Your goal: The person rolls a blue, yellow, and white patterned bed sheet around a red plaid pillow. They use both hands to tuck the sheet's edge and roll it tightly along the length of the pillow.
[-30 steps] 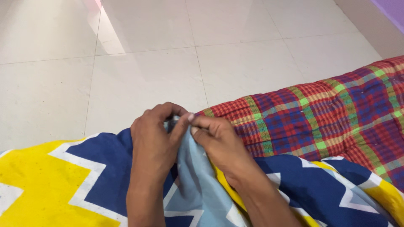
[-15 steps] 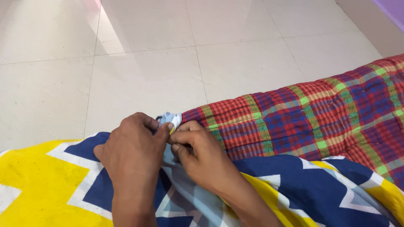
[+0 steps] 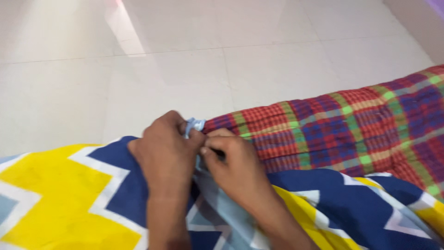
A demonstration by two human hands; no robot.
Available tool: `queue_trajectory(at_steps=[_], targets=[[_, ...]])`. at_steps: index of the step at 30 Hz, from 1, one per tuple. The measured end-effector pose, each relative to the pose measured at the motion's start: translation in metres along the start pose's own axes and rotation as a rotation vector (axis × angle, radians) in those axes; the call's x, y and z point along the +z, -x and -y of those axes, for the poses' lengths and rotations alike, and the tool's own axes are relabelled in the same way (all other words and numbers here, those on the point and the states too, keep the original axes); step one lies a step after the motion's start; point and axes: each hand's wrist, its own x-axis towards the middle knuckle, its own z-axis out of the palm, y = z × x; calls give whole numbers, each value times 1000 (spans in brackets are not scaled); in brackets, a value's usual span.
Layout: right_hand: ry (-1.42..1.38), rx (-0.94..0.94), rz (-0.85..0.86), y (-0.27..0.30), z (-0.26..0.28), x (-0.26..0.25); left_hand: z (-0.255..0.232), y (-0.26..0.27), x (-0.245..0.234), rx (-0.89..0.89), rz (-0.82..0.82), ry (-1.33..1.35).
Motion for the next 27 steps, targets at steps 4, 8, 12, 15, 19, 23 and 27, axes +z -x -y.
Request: queue_trajectory(at_steps=[4,8,12,15,19,23,27], targets=[[42,84,-38,-1,8,-6,9,6,2,60,-270,44],[25,155,10,0,11,-5,8,10,-2,83,-309,-28],[161,-66,-43,2,11,4,4,10,-8,185,-93,-89],[135,-20,-27,5,12,6,12,7,-19,92,140,65],[120,21,7,4,12,4,23,3,-20,140,95,250],[141,-46,-17,4,10,8,30,1,-12,196,74,312],[215,-34,-27,5,2,12,39,10,-4,364,-59,272]])
